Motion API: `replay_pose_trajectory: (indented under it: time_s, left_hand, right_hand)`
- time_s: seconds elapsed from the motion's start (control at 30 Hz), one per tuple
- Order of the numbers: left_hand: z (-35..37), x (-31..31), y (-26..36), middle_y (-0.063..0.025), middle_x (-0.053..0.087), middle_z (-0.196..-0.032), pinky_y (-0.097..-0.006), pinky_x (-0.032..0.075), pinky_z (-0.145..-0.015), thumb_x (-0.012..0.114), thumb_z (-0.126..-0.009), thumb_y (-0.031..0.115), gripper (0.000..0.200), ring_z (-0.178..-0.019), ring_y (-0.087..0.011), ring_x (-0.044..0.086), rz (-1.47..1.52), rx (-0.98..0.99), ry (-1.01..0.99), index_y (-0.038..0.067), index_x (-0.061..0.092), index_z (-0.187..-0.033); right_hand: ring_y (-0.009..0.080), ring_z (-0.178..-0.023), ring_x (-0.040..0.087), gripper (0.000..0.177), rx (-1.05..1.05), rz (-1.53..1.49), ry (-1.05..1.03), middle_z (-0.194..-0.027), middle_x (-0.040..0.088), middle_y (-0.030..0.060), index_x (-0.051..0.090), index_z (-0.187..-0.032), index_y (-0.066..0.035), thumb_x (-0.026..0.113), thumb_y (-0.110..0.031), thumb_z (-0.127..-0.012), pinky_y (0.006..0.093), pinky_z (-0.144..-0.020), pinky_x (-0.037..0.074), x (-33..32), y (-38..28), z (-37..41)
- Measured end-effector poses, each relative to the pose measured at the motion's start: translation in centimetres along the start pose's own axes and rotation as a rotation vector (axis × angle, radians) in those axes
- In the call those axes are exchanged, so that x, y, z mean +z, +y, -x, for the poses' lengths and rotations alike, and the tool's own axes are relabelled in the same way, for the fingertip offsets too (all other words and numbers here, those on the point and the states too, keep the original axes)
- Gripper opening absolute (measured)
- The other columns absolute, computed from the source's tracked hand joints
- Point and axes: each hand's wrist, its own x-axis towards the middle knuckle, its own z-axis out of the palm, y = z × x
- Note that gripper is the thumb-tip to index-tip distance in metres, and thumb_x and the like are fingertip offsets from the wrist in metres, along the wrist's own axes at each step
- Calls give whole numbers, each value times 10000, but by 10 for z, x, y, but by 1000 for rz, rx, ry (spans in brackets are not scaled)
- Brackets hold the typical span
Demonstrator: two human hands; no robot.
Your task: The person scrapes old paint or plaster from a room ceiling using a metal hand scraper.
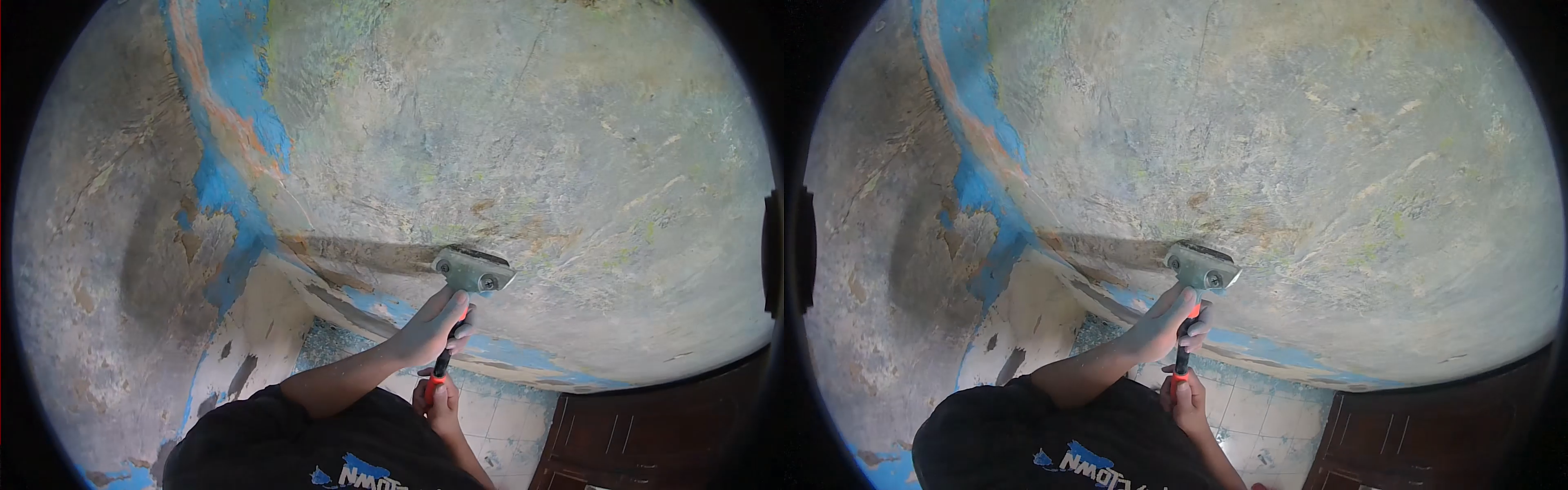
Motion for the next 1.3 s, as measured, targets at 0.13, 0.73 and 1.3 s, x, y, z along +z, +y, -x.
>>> replay_pose_trajectory:
  time_s: [0.13, 0.73, 1.3]
  left_hand:
    - [-3, -7, -2, 7, 420, -692, -247, 387, -532, 324, -1027, 494, 397, -537, -79, 398, 8, -24, -42, 101, 376, -995]
    - [1, -21, 21, 11, 430, -708, -235, 364, -508, 329, -1039, 444, 313, -523, -63, 395, -15, -128, -149, 135, 376, -1017]
    - [9, -36, 10, 36, 408, -640, -229, 359, -470, 338, -1048, 399, 306, -469, -59, 375, -29, -94, -114, 115, 363, -938]
  right_hand:
    - [72, -478, 412, 538, -32, 13, 92, -620, 478, 13, 511, -1161, -5, 416, -509, -997, 231, -448, 323, 4, 10, 0]
    - [114, -436, 384, 575, -59, -78, 187, -571, 428, 46, 460, -1178, 7, 369, -532, -1000, 256, -429, 328, 54, 22, -7]
    - [97, -430, 377, 511, -73, -20, 313, -574, 421, 25, 500, -1135, -14, 319, -480, -1031, 240, -407, 306, 68, 46, -9]
